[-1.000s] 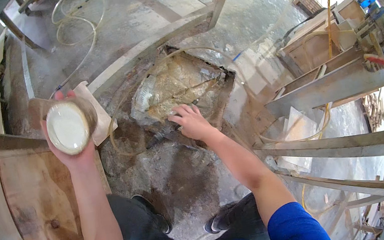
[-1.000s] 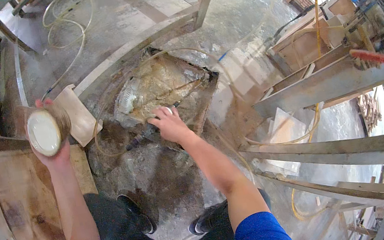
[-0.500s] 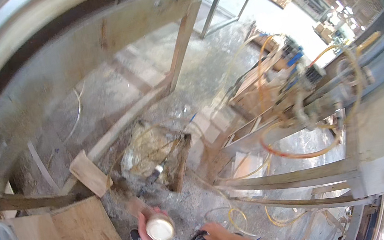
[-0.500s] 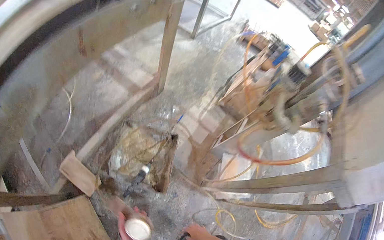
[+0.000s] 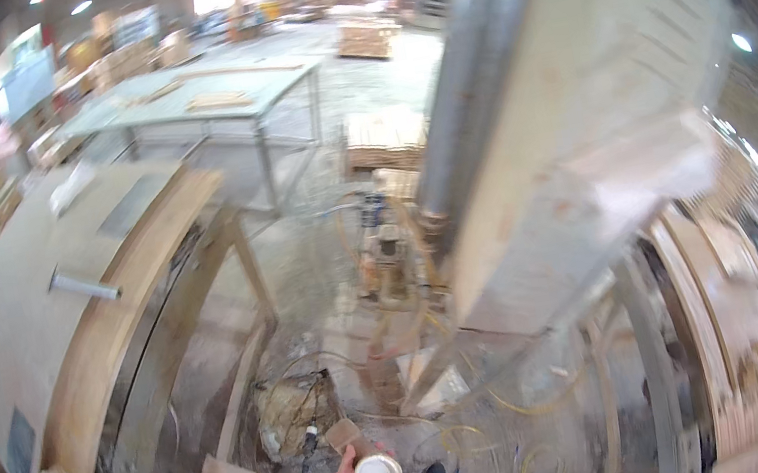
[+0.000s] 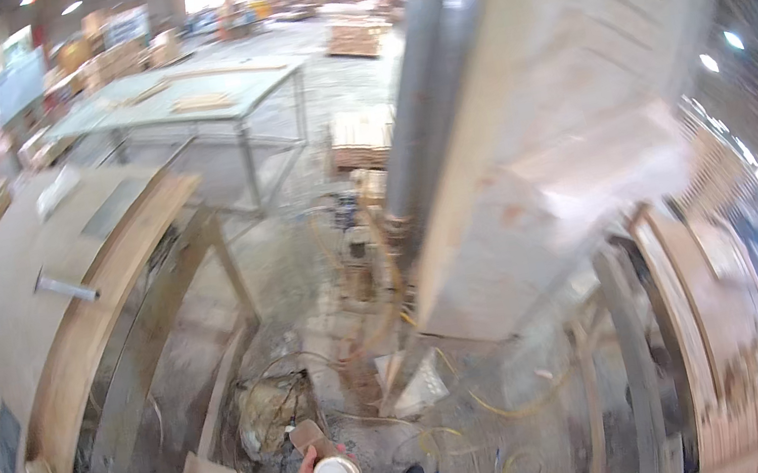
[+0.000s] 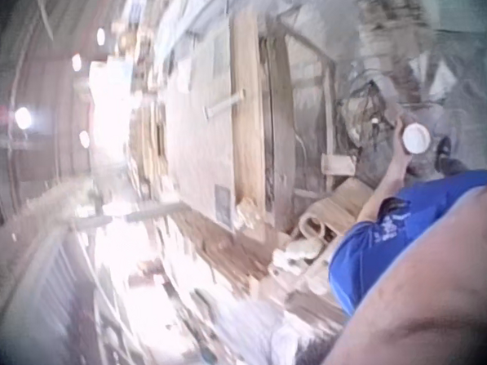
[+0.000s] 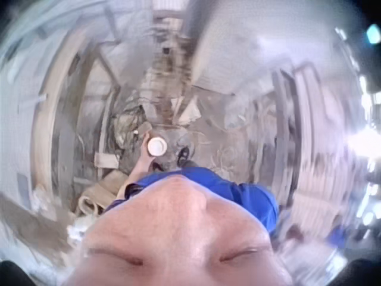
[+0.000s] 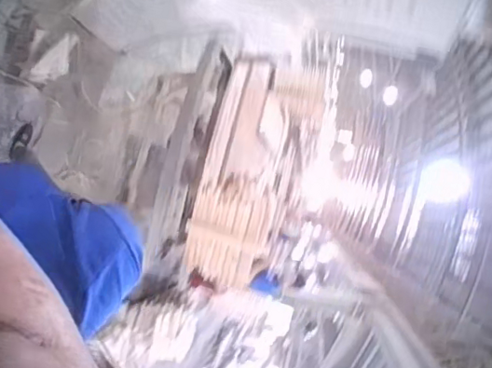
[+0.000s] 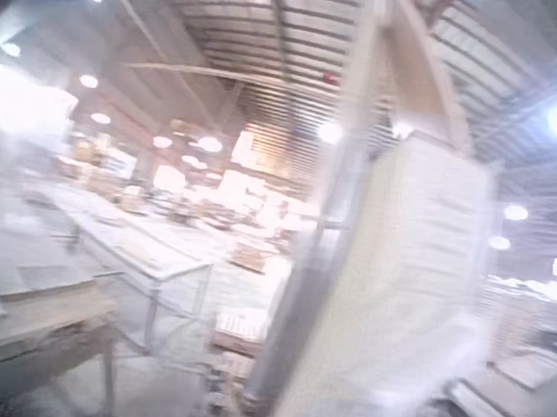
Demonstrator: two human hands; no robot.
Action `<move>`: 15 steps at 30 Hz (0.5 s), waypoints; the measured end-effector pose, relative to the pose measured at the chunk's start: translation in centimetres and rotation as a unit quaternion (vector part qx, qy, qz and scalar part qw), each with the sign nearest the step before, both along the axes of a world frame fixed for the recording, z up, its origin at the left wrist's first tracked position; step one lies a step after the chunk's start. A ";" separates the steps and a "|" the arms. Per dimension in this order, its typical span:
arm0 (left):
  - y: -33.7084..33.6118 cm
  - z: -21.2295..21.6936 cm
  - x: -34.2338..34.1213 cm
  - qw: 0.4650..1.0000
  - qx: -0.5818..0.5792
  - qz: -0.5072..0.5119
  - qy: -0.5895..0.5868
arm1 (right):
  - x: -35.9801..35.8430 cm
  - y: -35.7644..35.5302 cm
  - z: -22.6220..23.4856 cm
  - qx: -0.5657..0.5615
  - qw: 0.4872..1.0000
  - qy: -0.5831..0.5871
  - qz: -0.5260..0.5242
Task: The person kneels and uses a drill with a mixing attachment to stir a white substance in a small container. Then the person stands, walks to a workbench, and uses a brush to apply the substance to the ends of wooden chair legs.
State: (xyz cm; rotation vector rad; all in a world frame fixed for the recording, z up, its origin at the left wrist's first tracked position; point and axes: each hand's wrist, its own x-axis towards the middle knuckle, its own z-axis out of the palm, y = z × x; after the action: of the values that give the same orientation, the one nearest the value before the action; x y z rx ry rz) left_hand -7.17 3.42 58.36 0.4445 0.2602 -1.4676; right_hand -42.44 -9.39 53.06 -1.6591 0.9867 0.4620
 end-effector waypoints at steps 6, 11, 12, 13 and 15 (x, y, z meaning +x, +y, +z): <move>-3.3 6.9 -3.2 0.981 0.002 -0.181 -0.065 | -8.3 13.1 8.8 0.105 0.953 -0.216 -0.186; -4.8 8.0 -10.9 0.952 -0.019 -0.283 -0.118 | -12.6 25.4 12.8 0.046 0.883 -0.343 -0.318; -4.6 8.1 -13.1 0.939 -0.020 -0.322 -0.120 | -13.4 27.4 13.6 0.037 0.876 -0.321 -0.359; -4.7 8.4 -15.4 0.925 -0.025 -0.358 -0.123 | -14.1 29.4 14.2 0.028 0.865 -0.303 -0.399; -4.9 9.2 -19.3 0.903 -0.034 -0.409 -0.128 | -14.7 32.4 15.8 0.079 0.840 -0.195 -0.500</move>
State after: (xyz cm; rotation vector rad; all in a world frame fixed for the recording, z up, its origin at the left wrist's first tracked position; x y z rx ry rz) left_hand -26.44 -1.45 67.58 0.7352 -0.2268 -2.1996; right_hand -57.15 23.03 68.81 -0.8380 1.2899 -0.4760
